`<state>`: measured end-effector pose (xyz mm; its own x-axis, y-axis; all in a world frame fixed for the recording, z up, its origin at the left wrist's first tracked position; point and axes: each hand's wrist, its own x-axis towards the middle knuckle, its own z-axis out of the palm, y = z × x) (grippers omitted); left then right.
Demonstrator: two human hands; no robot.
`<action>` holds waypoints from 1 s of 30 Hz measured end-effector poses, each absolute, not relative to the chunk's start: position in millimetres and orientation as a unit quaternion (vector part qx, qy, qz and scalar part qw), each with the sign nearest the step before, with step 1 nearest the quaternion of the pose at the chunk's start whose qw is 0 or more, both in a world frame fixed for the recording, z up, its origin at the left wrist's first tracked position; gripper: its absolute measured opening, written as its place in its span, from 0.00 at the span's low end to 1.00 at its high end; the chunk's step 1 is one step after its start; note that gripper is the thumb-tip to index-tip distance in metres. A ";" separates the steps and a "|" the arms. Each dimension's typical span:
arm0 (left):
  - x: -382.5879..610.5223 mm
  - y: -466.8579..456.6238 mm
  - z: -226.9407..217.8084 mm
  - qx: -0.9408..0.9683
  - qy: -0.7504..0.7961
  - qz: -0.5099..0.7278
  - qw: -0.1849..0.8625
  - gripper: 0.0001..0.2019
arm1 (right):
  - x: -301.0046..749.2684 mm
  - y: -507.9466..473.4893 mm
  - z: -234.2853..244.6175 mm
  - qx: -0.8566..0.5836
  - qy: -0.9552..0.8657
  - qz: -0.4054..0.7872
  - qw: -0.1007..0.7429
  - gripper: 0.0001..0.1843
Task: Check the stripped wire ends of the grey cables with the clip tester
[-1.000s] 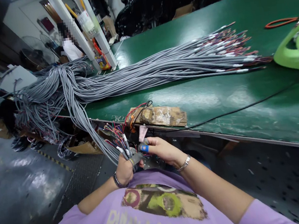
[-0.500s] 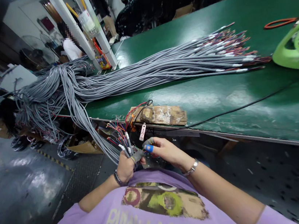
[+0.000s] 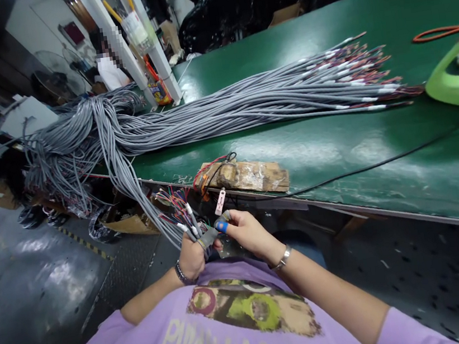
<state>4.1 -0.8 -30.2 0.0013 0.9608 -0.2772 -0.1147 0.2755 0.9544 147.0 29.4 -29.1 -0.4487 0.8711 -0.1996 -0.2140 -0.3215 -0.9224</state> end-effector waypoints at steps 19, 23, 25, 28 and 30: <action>8.8 17.7 -2.7 0.324 0.515 0.415 0.677 0.21 | 145.8 54.4 -33.8 -0.399 -0.370 0.666 0.510 0.24; 10.8 20.5 -2.5 0.324 0.515 0.410 0.680 0.21 | 140.0 53.7 -31.0 -0.384 -0.355 0.677 0.518 0.27; 11.5 20.9 -3.2 0.323 0.514 0.406 0.683 0.21 | 137.9 54.3 -30.6 -0.337 -0.325 0.739 0.484 0.28; 12.8 20.5 -4.5 0.318 0.514 0.405 0.686 0.21 | 135.6 55.9 -33.1 -0.285 -0.280 0.793 0.461 0.28; 13.9 19.9 -5.1 0.316 0.517 0.402 0.686 0.21 | 134.4 56.8 -36.4 -0.267 -0.254 0.805 0.465 0.26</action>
<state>13.9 19.9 -5.1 0.1421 0.8791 -0.4551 -0.2250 0.4764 0.8500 134.4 56.8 -36.4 -0.4248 0.8845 -0.1927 -0.6137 -0.4379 -0.6570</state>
